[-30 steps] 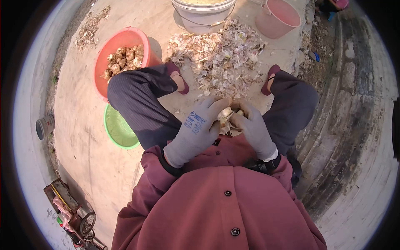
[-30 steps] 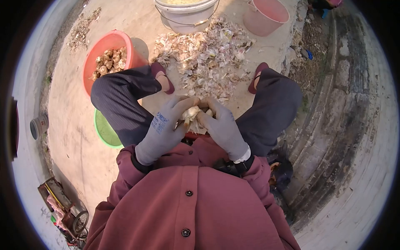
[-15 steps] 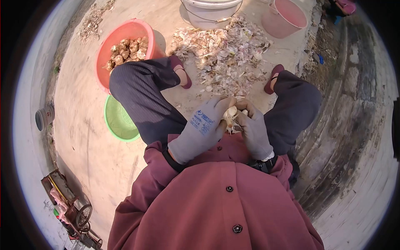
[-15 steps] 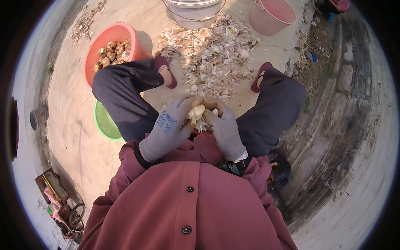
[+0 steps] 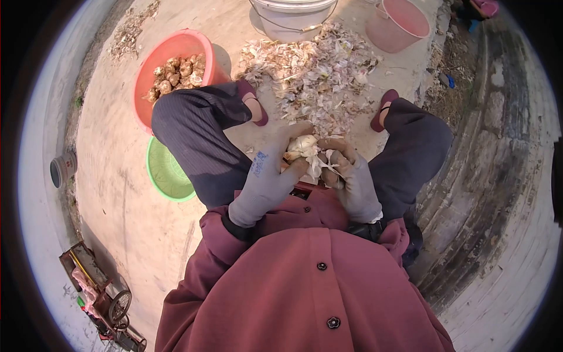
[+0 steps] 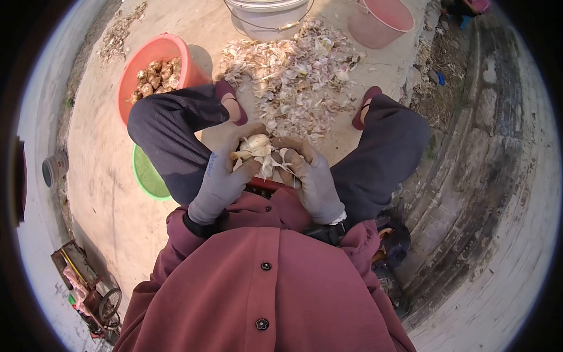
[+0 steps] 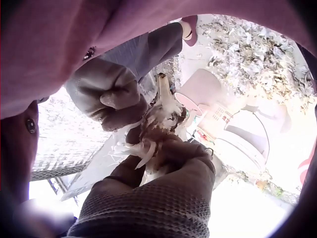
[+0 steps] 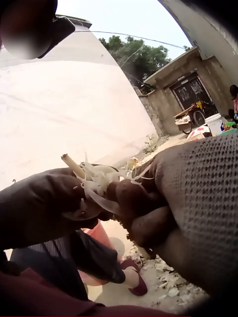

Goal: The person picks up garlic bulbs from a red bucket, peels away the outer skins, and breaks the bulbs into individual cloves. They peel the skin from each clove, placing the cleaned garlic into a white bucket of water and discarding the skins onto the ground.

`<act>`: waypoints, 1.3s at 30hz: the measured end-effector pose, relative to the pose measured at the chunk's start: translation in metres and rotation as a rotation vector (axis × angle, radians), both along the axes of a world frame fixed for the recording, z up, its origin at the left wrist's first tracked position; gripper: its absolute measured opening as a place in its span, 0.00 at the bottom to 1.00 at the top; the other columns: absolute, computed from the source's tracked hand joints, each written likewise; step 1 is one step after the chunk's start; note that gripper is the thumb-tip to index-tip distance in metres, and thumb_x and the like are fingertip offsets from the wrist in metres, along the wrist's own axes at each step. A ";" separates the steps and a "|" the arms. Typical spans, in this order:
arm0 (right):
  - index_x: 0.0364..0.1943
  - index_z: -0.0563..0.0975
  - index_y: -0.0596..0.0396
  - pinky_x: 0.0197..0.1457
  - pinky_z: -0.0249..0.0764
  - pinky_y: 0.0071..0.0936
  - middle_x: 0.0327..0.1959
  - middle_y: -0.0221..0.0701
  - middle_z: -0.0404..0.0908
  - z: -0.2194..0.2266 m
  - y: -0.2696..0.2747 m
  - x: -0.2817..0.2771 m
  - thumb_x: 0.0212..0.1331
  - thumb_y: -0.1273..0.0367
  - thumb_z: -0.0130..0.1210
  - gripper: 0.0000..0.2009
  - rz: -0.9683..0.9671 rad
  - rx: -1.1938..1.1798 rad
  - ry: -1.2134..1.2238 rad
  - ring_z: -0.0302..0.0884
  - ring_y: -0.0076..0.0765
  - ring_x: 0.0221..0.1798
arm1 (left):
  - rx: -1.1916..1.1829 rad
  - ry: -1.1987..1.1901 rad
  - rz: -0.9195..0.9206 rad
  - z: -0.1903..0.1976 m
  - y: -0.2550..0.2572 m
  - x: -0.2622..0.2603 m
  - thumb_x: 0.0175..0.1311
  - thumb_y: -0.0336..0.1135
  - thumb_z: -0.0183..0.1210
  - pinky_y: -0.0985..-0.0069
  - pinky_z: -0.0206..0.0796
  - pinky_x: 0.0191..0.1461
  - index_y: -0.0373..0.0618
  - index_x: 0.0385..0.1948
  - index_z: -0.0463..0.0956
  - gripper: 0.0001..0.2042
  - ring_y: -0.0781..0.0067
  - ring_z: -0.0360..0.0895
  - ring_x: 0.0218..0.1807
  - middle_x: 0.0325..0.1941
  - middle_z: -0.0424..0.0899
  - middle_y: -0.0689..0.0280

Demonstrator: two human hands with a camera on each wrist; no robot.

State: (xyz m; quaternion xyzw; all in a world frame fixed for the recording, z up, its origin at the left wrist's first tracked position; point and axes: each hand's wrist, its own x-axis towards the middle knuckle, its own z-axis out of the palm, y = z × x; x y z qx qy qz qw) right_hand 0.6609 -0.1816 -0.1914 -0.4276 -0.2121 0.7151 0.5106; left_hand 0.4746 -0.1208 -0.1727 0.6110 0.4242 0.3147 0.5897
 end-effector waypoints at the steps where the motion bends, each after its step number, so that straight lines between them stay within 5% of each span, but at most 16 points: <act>1: 0.56 0.73 0.61 0.34 0.62 0.11 0.41 0.27 0.78 0.004 0.001 0.000 0.73 0.65 0.48 0.16 0.021 0.000 -0.041 0.67 0.13 0.33 | 0.082 0.078 0.004 0.004 0.004 -0.002 0.51 0.21 0.54 0.75 0.64 0.61 0.38 0.60 0.70 0.28 0.69 0.74 0.55 0.53 0.77 0.61; 5: 0.57 0.72 0.62 0.34 0.61 0.10 0.45 0.31 0.79 0.004 0.001 0.001 0.74 0.64 0.46 0.16 0.007 0.129 -0.198 0.68 0.13 0.34 | 0.155 0.032 0.156 -0.004 0.005 -0.001 0.52 0.21 0.54 0.70 0.61 0.66 0.39 0.58 0.72 0.26 0.59 0.73 0.59 0.51 0.77 0.55; 7: 0.59 0.69 0.62 0.41 0.68 0.11 0.47 0.35 0.80 -0.009 -0.001 0.008 0.75 0.66 0.43 0.16 -0.111 -0.004 0.223 0.70 0.15 0.35 | 0.179 0.061 0.177 -0.004 0.006 -0.001 0.54 0.21 0.53 0.72 0.63 0.63 0.39 0.56 0.73 0.23 0.62 0.74 0.56 0.49 0.77 0.56; 9: 0.59 0.68 0.61 0.41 0.69 0.11 0.47 0.37 0.80 -0.015 0.000 0.011 0.75 0.66 0.43 0.16 -0.089 -0.007 0.240 0.69 0.15 0.33 | 0.202 0.093 0.203 -0.002 0.003 0.002 0.56 0.21 0.52 0.74 0.65 0.59 0.39 0.54 0.74 0.21 0.65 0.76 0.52 0.47 0.77 0.58; 11: 0.59 0.67 0.61 0.42 0.70 0.11 0.47 0.38 0.80 -0.013 0.002 0.010 0.75 0.66 0.43 0.16 -0.066 -0.006 0.260 0.68 0.15 0.31 | -0.296 -0.125 0.237 0.005 -0.002 0.009 0.60 0.24 0.53 0.78 0.68 0.49 0.38 0.49 0.75 0.15 0.73 0.77 0.43 0.44 0.78 0.62; 14: 0.57 0.68 0.60 0.42 0.73 0.12 0.46 0.40 0.80 0.007 0.012 0.001 0.75 0.65 0.43 0.15 -0.058 0.007 -0.004 0.63 0.15 0.27 | -0.240 -0.055 0.167 -0.006 -0.001 0.012 0.63 0.28 0.57 0.80 0.67 0.41 0.40 0.47 0.77 0.11 0.78 0.75 0.37 0.40 0.78 0.67; 16: 0.54 0.69 0.60 0.40 0.75 0.14 0.44 0.39 0.81 0.014 0.017 -0.002 0.75 0.63 0.46 0.15 -0.085 0.005 -0.199 0.60 0.14 0.25 | -0.301 -0.023 0.181 -0.003 0.000 0.016 0.61 0.34 0.63 0.75 0.67 0.41 0.41 0.42 0.78 0.11 0.74 0.76 0.36 0.37 0.80 0.65; 19: 0.52 0.70 0.59 0.39 0.76 0.16 0.42 0.35 0.81 0.007 0.022 -0.001 0.74 0.62 0.48 0.14 -0.154 -0.024 -0.227 0.61 0.13 0.25 | -0.127 0.269 0.063 -0.010 0.000 0.018 0.63 0.36 0.62 0.82 0.66 0.37 0.38 0.40 0.79 0.11 0.84 0.74 0.34 0.32 0.80 0.68; 22: 0.51 0.72 0.58 0.30 0.69 0.13 0.35 0.26 0.78 0.010 0.025 -0.019 0.73 0.61 0.51 0.14 -0.278 -0.035 -0.120 0.59 0.11 0.24 | 0.129 0.331 -0.005 -0.014 0.001 0.029 0.61 0.36 0.63 0.77 0.69 0.36 0.38 0.38 0.80 0.11 0.79 0.79 0.33 0.32 0.82 0.62; 24: 0.50 0.73 0.57 0.29 0.66 0.12 0.32 0.23 0.74 0.003 0.025 -0.018 0.72 0.61 0.53 0.14 -0.274 -0.051 -0.103 0.58 0.10 0.24 | -0.017 0.284 0.070 -0.011 0.002 0.035 0.58 0.40 0.64 0.62 0.68 0.44 0.39 0.35 0.79 0.13 0.51 0.78 0.40 0.35 0.80 0.54; 28: 0.50 0.75 0.56 0.27 0.62 0.11 0.25 0.17 0.64 0.005 0.023 -0.013 0.71 0.60 0.56 0.15 -0.191 -0.137 -0.138 0.56 0.10 0.24 | -0.125 0.297 0.022 -0.002 0.006 0.035 0.59 0.38 0.62 0.61 0.68 0.46 0.39 0.35 0.79 0.11 0.51 0.77 0.41 0.35 0.80 0.55; 31: 0.49 0.77 0.57 0.25 0.58 0.12 0.24 0.16 0.64 0.000 0.024 -0.013 0.70 0.60 0.57 0.15 -0.222 -0.092 -0.112 0.56 0.10 0.24 | 0.096 0.240 0.058 -0.016 0.005 0.032 0.58 0.36 0.61 0.61 0.67 0.46 0.39 0.35 0.79 0.10 0.51 0.77 0.42 0.35 0.81 0.55; 33: 0.48 0.77 0.57 0.25 0.58 0.12 0.25 0.17 0.66 -0.001 0.024 -0.009 0.70 0.60 0.57 0.14 -0.193 -0.127 -0.119 0.56 0.10 0.24 | 0.183 0.305 0.046 -0.017 0.004 0.029 0.58 0.32 0.61 0.69 0.69 0.41 0.34 0.35 0.79 0.10 0.65 0.79 0.33 0.30 0.80 0.57; 36: 0.47 0.79 0.59 0.26 0.58 0.13 0.26 0.18 0.69 0.000 0.027 -0.010 0.69 0.61 0.58 0.14 -0.164 -0.134 -0.194 0.57 0.10 0.24 | 0.201 0.278 0.059 -0.019 0.003 0.029 0.59 0.30 0.59 0.73 0.69 0.35 0.34 0.34 0.79 0.08 0.72 0.77 0.29 0.28 0.79 0.61; 37: 0.46 0.79 0.59 0.27 0.60 0.13 0.27 0.20 0.71 0.001 0.028 -0.012 0.69 0.61 0.58 0.14 -0.166 -0.109 -0.262 0.59 0.11 0.24 | 0.203 0.278 0.059 -0.018 0.002 0.029 0.59 0.30 0.59 0.73 0.69 0.35 0.34 0.34 0.79 0.08 0.72 0.77 0.29 0.28 0.79 0.61; 39: 0.46 0.79 0.60 0.27 0.61 0.13 0.28 0.21 0.73 0.006 0.031 -0.018 0.69 0.61 0.58 0.14 -0.212 -0.108 -0.306 0.60 0.11 0.24 | -0.067 0.202 0.045 -0.017 0.002 0.026 0.57 0.36 0.61 0.62 0.68 0.47 0.40 0.35 0.81 0.10 0.52 0.78 0.42 0.35 0.82 0.56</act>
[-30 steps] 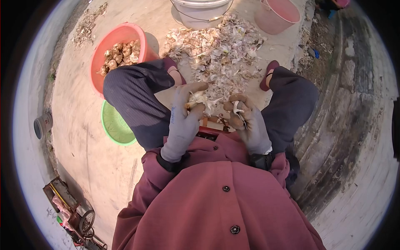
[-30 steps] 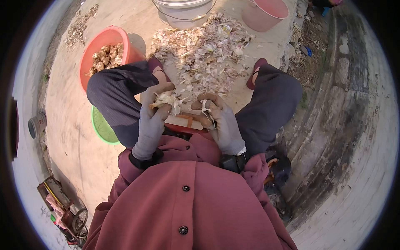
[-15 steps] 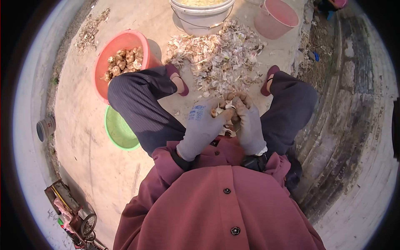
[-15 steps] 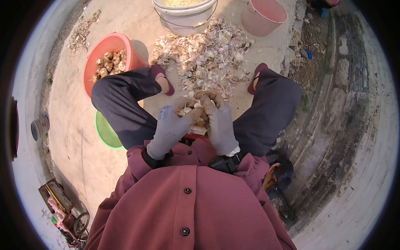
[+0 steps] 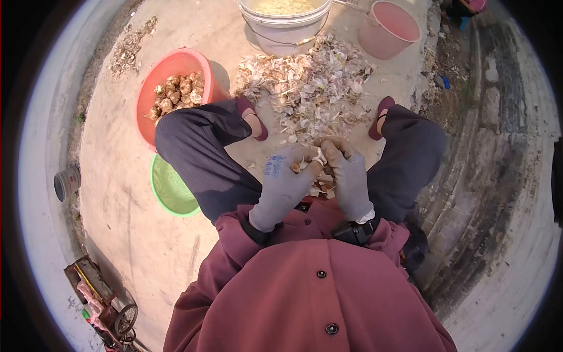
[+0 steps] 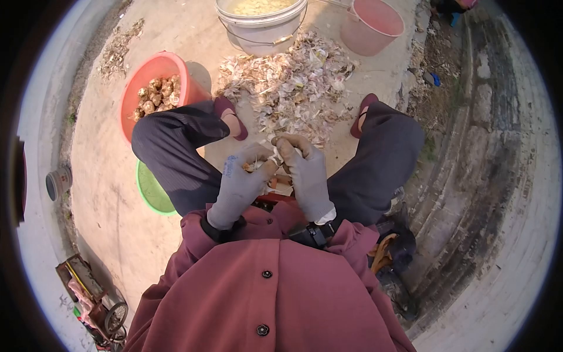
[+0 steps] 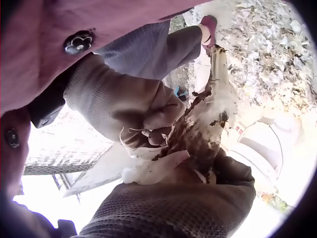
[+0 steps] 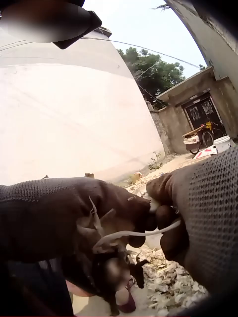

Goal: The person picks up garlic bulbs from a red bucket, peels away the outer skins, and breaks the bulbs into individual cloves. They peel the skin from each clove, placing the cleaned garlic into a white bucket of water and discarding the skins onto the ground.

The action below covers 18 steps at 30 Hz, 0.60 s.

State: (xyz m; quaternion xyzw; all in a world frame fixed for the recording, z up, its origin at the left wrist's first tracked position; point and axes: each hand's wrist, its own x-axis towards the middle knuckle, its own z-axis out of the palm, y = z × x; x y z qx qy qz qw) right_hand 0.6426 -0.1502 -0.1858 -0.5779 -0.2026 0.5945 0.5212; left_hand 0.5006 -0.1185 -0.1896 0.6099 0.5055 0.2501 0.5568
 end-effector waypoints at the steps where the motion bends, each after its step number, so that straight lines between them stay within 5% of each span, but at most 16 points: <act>1: 0.47 0.79 0.60 0.28 0.62 0.14 0.29 0.22 0.74 0.001 0.001 -0.003 0.68 0.62 0.59 0.14 -0.040 -0.002 -0.049 0.61 0.11 0.24 | 0.001 0.003 0.003 0.001 0.000 -0.002 0.57 0.36 0.61 0.62 0.68 0.47 0.40 0.35 0.81 0.10 0.52 0.78 0.42 0.35 0.82 0.56; 8: 0.49 0.78 0.61 0.42 0.73 0.20 0.38 0.29 0.80 -0.009 -0.007 0.003 0.69 0.63 0.56 0.14 0.084 0.158 -0.235 0.73 0.21 0.37 | -0.023 0.027 0.071 0.015 0.003 -0.003 0.57 0.36 0.60 0.64 0.68 0.43 0.37 0.32 0.80 0.10 0.53 0.78 0.38 0.31 0.81 0.55; 10: 0.49 0.78 0.62 0.50 0.73 0.23 0.43 0.32 0.81 -0.006 -0.007 0.010 0.70 0.66 0.53 0.13 0.286 0.344 -0.534 0.75 0.24 0.43 | -0.012 0.030 0.112 0.014 0.004 -0.006 0.57 0.36 0.60 0.64 0.68 0.41 0.37 0.32 0.80 0.10 0.54 0.79 0.37 0.30 0.81 0.54; 18: 0.49 0.78 0.60 0.38 0.71 0.21 0.34 0.29 0.77 0.000 0.000 0.009 0.71 0.67 0.49 0.12 0.293 0.067 -0.237 0.70 0.20 0.33 | -0.161 -0.085 0.002 0.010 0.011 -0.014 0.57 0.32 0.61 0.72 0.70 0.42 0.34 0.37 0.80 0.11 0.68 0.80 0.36 0.33 0.84 0.59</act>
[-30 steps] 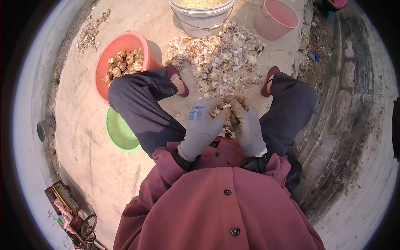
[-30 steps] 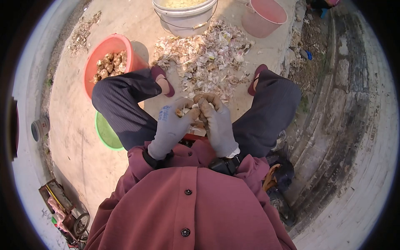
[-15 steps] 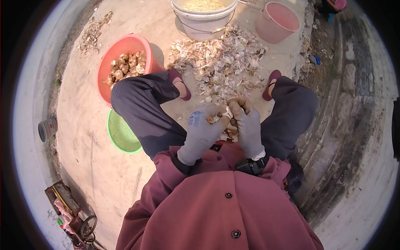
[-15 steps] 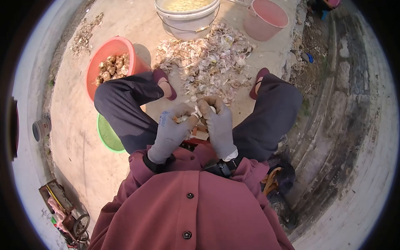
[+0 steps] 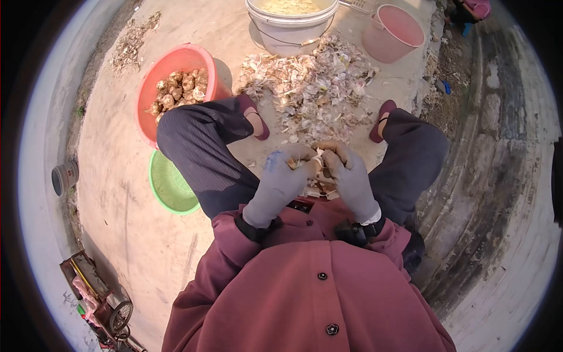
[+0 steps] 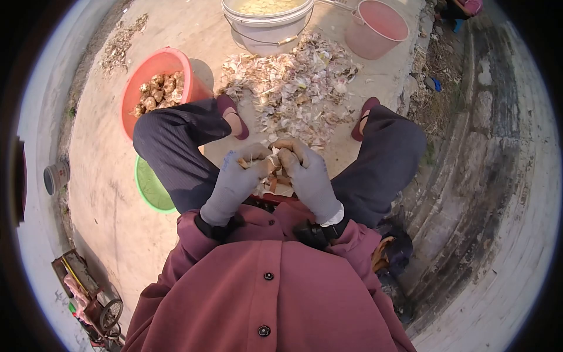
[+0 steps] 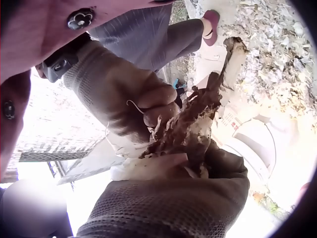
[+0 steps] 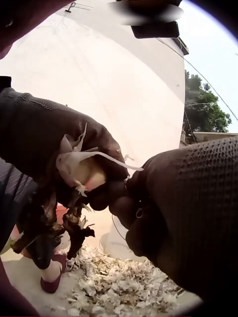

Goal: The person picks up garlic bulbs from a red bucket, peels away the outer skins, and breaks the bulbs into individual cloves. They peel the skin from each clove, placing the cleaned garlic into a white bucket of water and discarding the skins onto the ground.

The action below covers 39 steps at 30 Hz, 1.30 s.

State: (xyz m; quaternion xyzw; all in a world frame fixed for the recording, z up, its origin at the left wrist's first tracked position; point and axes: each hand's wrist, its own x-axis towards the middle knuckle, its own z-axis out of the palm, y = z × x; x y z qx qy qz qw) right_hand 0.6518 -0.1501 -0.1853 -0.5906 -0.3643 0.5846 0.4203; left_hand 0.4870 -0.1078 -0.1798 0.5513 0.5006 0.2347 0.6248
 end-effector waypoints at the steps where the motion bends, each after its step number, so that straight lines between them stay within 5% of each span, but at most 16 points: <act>1: 0.49 0.78 0.60 0.34 0.68 0.20 0.31 0.26 0.75 0.000 -0.001 0.000 0.71 0.66 0.48 0.13 -0.031 -0.017 0.072 0.67 0.18 0.29 | -0.001 0.002 0.000 -0.003 -0.001 -0.001 0.57 0.32 0.61 0.72 0.70 0.42 0.34 0.37 0.80 0.11 0.68 0.80 0.36 0.33 0.84 0.59; 6: 0.50 0.76 0.58 0.28 0.58 0.16 0.26 0.21 0.69 0.001 -0.001 0.008 0.74 0.61 0.46 0.15 -0.059 -0.064 0.354 0.58 0.13 0.25 | -0.241 -0.332 0.064 0.011 0.001 0.001 0.61 0.29 0.59 0.81 0.68 0.40 0.34 0.37 0.81 0.08 0.83 0.76 0.37 0.33 0.83 0.69; 13: 0.53 0.74 0.60 0.27 0.57 0.13 0.31 0.25 0.73 -0.008 0.001 0.014 0.75 0.62 0.48 0.15 -0.290 -0.102 0.507 0.58 0.13 0.26 | -0.091 -0.288 0.212 0.004 0.006 -0.001 0.66 0.35 0.59 0.83 0.69 0.38 0.36 0.34 0.81 0.10 0.83 0.77 0.32 0.29 0.83 0.69; 16: 0.51 0.75 0.61 0.27 0.58 0.13 0.32 0.26 0.75 -0.002 -0.003 0.013 0.74 0.63 0.50 0.14 -0.283 -0.100 0.425 0.60 0.12 0.26 | -0.283 -0.236 0.378 0.007 0.006 0.006 0.66 0.34 0.60 0.85 0.69 0.38 0.35 0.34 0.80 0.10 0.83 0.76 0.33 0.33 0.84 0.68; 19: 0.49 0.77 0.61 0.25 0.58 0.13 0.31 0.27 0.76 0.008 -0.001 0.006 0.73 0.62 0.51 0.14 -0.278 -0.169 0.298 0.61 0.12 0.25 | -0.099 -0.103 0.283 0.009 0.004 0.016 0.61 0.32 0.63 0.81 0.68 0.40 0.36 0.34 0.79 0.08 0.78 0.77 0.35 0.33 0.82 0.66; 21: 0.48 0.77 0.61 0.25 0.59 0.13 0.31 0.26 0.76 0.003 -0.004 0.009 0.72 0.62 0.52 0.14 -0.238 -0.183 0.291 0.62 0.12 0.24 | 0.445 0.182 0.064 0.004 0.002 0.017 0.55 0.30 0.64 0.76 0.66 0.43 0.37 0.34 0.78 0.09 0.69 0.77 0.37 0.33 0.79 0.63; 22: 0.47 0.77 0.61 0.25 0.60 0.13 0.30 0.26 0.75 -0.001 -0.005 0.011 0.72 0.62 0.53 0.14 -0.196 -0.195 0.283 0.62 0.12 0.23 | 0.491 0.174 0.033 0.001 0.003 0.018 0.51 0.30 0.65 0.70 0.64 0.45 0.37 0.33 0.77 0.10 0.59 0.75 0.41 0.33 0.75 0.59; 25: 0.46 0.77 0.61 0.25 0.60 0.12 0.30 0.25 0.75 -0.008 -0.010 0.012 0.72 0.62 0.53 0.14 -0.183 -0.153 0.365 0.61 0.12 0.22 | 0.647 0.211 0.006 -0.002 0.004 0.019 0.50 0.31 0.66 0.67 0.64 0.44 0.38 0.31 0.76 0.10 0.57 0.74 0.40 0.34 0.76 0.59; 31: 0.46 0.76 0.59 0.25 0.59 0.14 0.28 0.22 0.71 -0.006 -0.010 0.002 0.73 0.62 0.52 0.13 -0.329 -0.208 0.540 0.60 0.12 0.23 | 0.900 0.376 -0.116 0.005 0.009 0.019 0.48 0.32 0.66 0.64 0.60 0.44 0.45 0.29 0.76 0.09 0.59 0.72 0.37 0.34 0.77 0.64; 39: 0.46 0.75 0.57 0.28 0.60 0.14 0.32 0.24 0.72 -0.013 -0.002 -0.003 0.74 0.62 0.50 0.12 -0.393 -0.111 0.559 0.62 0.13 0.27 | 0.868 0.395 -0.270 0.010 -0.010 0.023 0.47 0.31 0.66 0.64 0.61 0.43 0.48 0.29 0.77 0.08 0.61 0.74 0.38 0.34 0.77 0.66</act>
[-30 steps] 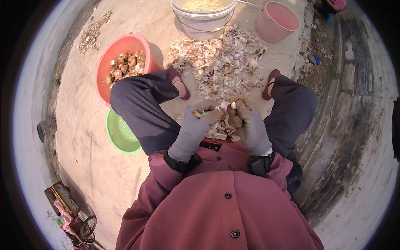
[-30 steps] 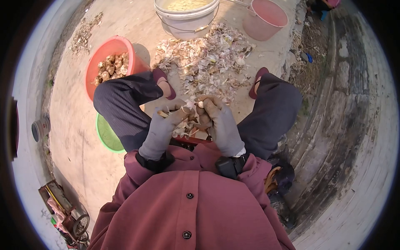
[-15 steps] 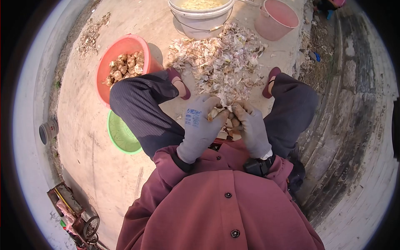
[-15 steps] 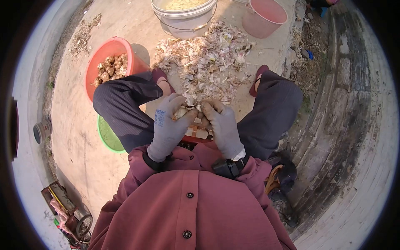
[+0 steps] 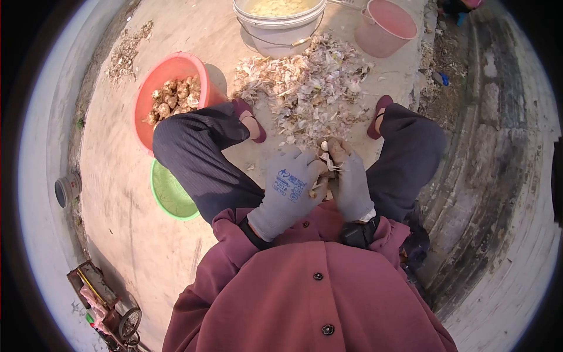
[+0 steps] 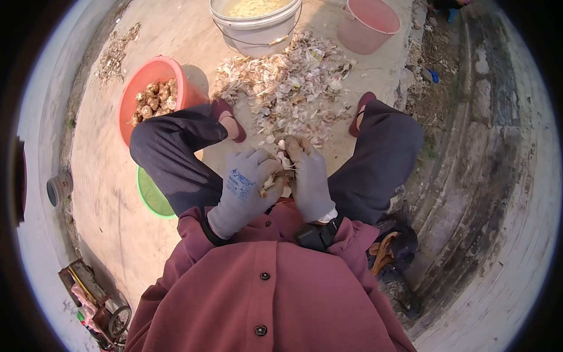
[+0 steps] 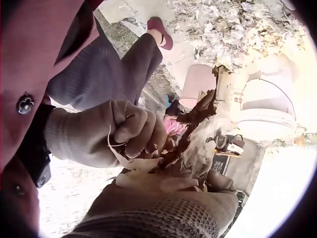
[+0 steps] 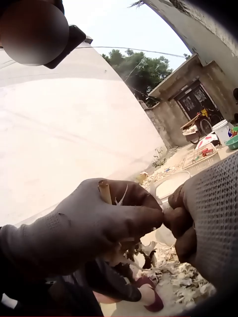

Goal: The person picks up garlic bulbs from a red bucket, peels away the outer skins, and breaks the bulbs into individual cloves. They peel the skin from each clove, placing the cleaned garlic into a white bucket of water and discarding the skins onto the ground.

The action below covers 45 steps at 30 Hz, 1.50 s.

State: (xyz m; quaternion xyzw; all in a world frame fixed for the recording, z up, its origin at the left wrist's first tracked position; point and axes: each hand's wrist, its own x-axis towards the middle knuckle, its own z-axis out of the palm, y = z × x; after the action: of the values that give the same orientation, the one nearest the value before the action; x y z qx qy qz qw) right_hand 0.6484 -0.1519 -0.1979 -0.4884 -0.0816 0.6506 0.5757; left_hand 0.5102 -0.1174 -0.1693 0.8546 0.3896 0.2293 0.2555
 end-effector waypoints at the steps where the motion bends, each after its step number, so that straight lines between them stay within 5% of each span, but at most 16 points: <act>1: 0.46 0.75 0.57 0.30 0.61 0.15 0.34 0.25 0.73 0.002 0.004 -0.001 0.74 0.62 0.50 0.12 -0.051 0.011 0.056 0.63 0.14 0.28 | -0.035 0.010 -0.024 0.001 -0.004 0.001 0.47 0.31 0.66 0.64 0.62 0.43 0.47 0.29 0.77 0.08 0.61 0.75 0.38 0.33 0.77 0.65; 5: 0.47 0.74 0.57 0.32 0.62 0.15 0.35 0.25 0.74 -0.006 0.011 0.015 0.74 0.62 0.49 0.12 -0.017 0.054 0.048 0.64 0.14 0.29 | -0.215 -0.145 0.008 -0.007 -0.007 -0.008 0.48 0.32 0.66 0.65 0.63 0.42 0.44 0.28 0.77 0.07 0.58 0.76 0.38 0.32 0.77 0.63; 7: 0.49 0.73 0.57 0.30 0.61 0.16 0.35 0.25 0.72 -0.008 0.013 0.024 0.76 0.57 0.46 0.16 0.005 0.097 0.255 0.62 0.14 0.28 | -0.405 -0.205 0.148 -0.009 -0.004 -0.015 0.51 0.32 0.65 0.67 0.65 0.41 0.41 0.28 0.77 0.08 0.57 0.76 0.37 0.31 0.77 0.61; 10: 0.49 0.75 0.59 0.31 0.60 0.14 0.35 0.25 0.74 0.000 0.011 0.030 0.74 0.60 0.48 0.15 0.044 0.107 0.045 0.63 0.14 0.29 | -0.435 -0.130 0.240 -0.012 0.008 -0.020 0.55 0.33 0.64 0.69 0.66 0.41 0.39 0.28 0.77 0.07 0.58 0.77 0.36 0.32 0.78 0.60; 14: 0.48 0.75 0.60 0.27 0.58 0.14 0.32 0.25 0.74 0.010 0.009 0.024 0.74 0.60 0.49 0.15 0.055 0.083 -0.130 0.61 0.14 0.26 | -0.203 -0.300 0.205 -0.017 0.019 -0.006 0.58 0.33 0.63 0.71 0.66 0.43 0.38 0.37 0.77 0.10 0.61 0.77 0.37 0.34 0.78 0.60; 18: 0.44 0.77 0.59 0.21 0.53 0.15 0.22 0.20 0.69 0.011 0.003 0.006 0.73 0.63 0.50 0.12 0.101 -0.002 -0.274 0.55 0.12 0.18 | -0.289 -0.314 0.193 -0.015 0.018 0.005 0.54 0.33 0.66 0.62 0.66 0.44 0.43 0.39 0.77 0.12 0.54 0.77 0.41 0.36 0.78 0.60; 20: 0.43 0.78 0.59 0.20 0.51 0.15 0.21 0.19 0.67 0.015 0.003 -0.002 0.72 0.63 0.51 0.12 0.052 -0.074 -0.235 0.55 0.12 0.19 | -0.071 -0.146 0.207 -0.018 0.018 0.008 0.52 0.34 0.66 0.63 0.65 0.43 0.47 0.38 0.77 0.13 0.57 0.77 0.40 0.34 0.77 0.62; 26: 0.43 0.78 0.57 0.20 0.51 0.15 0.19 0.18 0.66 0.002 -0.003 -0.003 0.73 0.61 0.51 0.13 0.038 -0.031 -0.212 0.56 0.11 0.19 | 0.073 -0.005 0.171 -0.006 0.019 0.007 0.53 0.37 0.67 0.65 0.60 0.43 0.48 0.36 0.78 0.11 0.61 0.73 0.36 0.34 0.77 0.64; 36: 0.46 0.77 0.57 0.20 0.54 0.13 0.20 0.18 0.68 0.007 -0.006 -0.010 0.74 0.59 0.50 0.14 -0.075 -0.003 -0.190 0.57 0.10 0.19 | 0.185 0.015 0.179 -0.011 0.018 0.016 0.57 0.40 0.61 0.65 0.58 0.43 0.54 0.31 0.76 0.06 0.65 0.72 0.39 0.33 0.75 0.69; 38: 0.48 0.76 0.57 0.21 0.56 0.12 0.21 0.18 0.69 0.005 -0.003 -0.011 0.74 0.61 0.49 0.14 -0.141 -0.059 -0.166 0.58 0.10 0.19 | 0.249 0.226 0.029 -0.010 0.019 0.014 0.58 0.40 0.60 0.65 0.59 0.42 0.54 0.32 0.76 0.06 0.66 0.72 0.39 0.35 0.75 0.69; 45: 0.48 0.75 0.57 0.25 0.58 0.15 0.32 0.25 0.73 -0.019 0.010 0.010 0.73 0.63 0.47 0.13 -0.189 -0.019 0.084 0.61 0.17 0.24 | 0.215 0.144 -0.077 -0.002 0.010 0.014 0.52 0.36 0.65 0.65 0.59 0.42 0.53 0.32 0.77 0.08 0.66 0.73 0.39 0.33 0.76 0.70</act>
State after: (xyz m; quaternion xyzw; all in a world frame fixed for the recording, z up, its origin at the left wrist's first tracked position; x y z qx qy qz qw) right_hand 0.6584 -0.1415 -0.2174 -0.4718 -0.0049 0.6140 0.6328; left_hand 0.5241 -0.1070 -0.1718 0.9057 0.3468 0.1980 0.1423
